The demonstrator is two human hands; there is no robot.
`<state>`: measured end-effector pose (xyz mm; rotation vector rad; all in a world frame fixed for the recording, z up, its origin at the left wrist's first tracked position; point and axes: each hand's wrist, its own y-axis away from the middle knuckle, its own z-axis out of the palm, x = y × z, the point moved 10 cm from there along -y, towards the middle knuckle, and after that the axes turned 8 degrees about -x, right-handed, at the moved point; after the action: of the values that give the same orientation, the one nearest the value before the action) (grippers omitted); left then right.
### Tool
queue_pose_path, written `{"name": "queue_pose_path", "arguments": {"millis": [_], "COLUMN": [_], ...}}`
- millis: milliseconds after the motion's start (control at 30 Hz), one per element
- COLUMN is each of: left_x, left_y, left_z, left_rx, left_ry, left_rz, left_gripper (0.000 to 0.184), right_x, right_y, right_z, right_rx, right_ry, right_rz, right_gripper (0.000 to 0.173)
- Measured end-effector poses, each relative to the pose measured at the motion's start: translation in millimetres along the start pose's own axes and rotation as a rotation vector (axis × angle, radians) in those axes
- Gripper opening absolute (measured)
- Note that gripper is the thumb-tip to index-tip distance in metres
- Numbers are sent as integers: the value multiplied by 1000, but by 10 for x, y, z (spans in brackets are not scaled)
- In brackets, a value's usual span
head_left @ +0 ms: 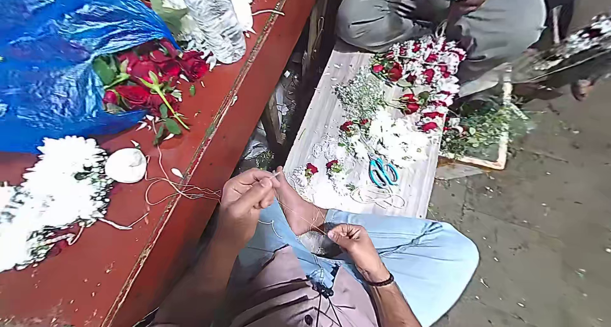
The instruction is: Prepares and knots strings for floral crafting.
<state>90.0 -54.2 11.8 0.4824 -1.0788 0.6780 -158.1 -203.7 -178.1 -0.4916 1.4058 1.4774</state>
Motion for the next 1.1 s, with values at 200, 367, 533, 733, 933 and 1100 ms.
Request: {"name": "queue_pose_path", "arguments": {"millis": [200, 367, 533, 733, 933, 1100], "left_x": [-9, 13, 26, -105, -346, -539], "left_y": [98, 101, 87, 42, -49, -158], "left_z": [95, 127, 126, 87, 160, 222], "left_rx": [14, 16, 56, 137, 126, 91], "left_ry": [-194, -565, -355, -155, 85, 327], "left_rz": [26, 75, 46, -26, -104, -173], "left_gripper": [15, 14, 14, 15, 13, 26], "right_x": [-292, -642, -537, -489, -567, -813], "right_y": [-127, -547, -1146, -1325, -895, -403], "right_z": [-129, -1690, -2214, -2131, -2183, -1408], "right_rx": [-114, 486, 558, 517, 434, 196], "right_ry": [228, 821, 1146, 1270, 582, 140], "right_rz": [29, 139, 340, 476, 259, -85], "right_gripper": [23, 28, 35, 48, 58, 78]}}
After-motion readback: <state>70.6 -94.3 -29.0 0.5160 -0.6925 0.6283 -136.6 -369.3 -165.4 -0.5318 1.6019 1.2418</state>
